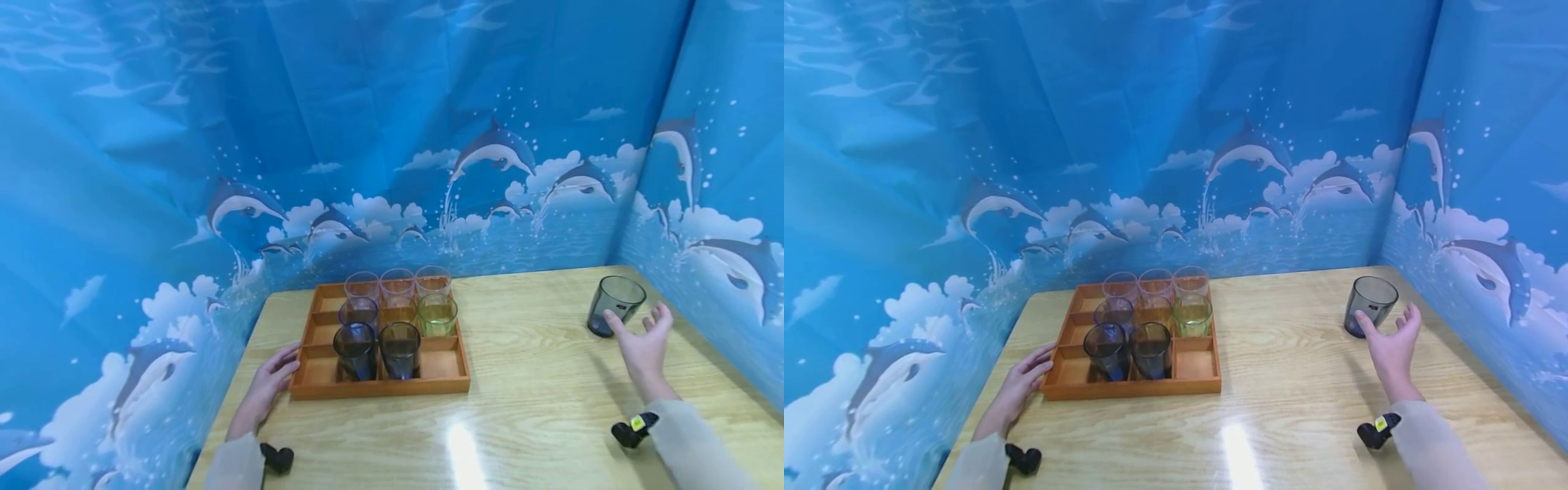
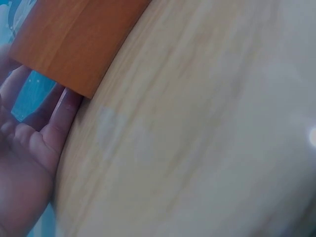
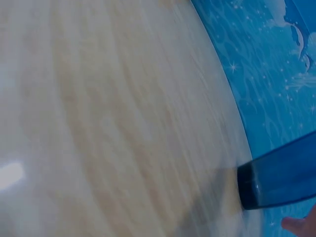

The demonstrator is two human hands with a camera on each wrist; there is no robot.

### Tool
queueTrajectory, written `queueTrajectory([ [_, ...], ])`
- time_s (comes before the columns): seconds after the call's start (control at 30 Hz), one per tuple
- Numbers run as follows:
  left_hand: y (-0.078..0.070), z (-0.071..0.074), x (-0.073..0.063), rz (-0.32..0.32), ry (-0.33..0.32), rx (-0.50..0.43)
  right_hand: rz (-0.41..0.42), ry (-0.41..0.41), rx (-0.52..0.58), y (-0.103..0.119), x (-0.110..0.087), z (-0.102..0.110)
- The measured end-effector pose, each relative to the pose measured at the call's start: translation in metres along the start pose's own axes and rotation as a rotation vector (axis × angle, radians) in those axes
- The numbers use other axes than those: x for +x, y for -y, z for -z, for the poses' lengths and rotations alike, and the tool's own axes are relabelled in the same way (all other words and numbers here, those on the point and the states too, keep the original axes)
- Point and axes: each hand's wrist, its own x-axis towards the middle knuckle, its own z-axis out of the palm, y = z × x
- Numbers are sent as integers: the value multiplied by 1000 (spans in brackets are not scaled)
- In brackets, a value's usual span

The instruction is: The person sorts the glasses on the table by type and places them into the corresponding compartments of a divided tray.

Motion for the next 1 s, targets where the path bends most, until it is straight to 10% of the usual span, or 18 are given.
queueTrajectory([
  [0.27,-1,2,2,4,-8,28,36,91,-135,-12,33,6],
  [1.0,0,2,2,11,-5,40,93,245,-208,-1,45,7],
])
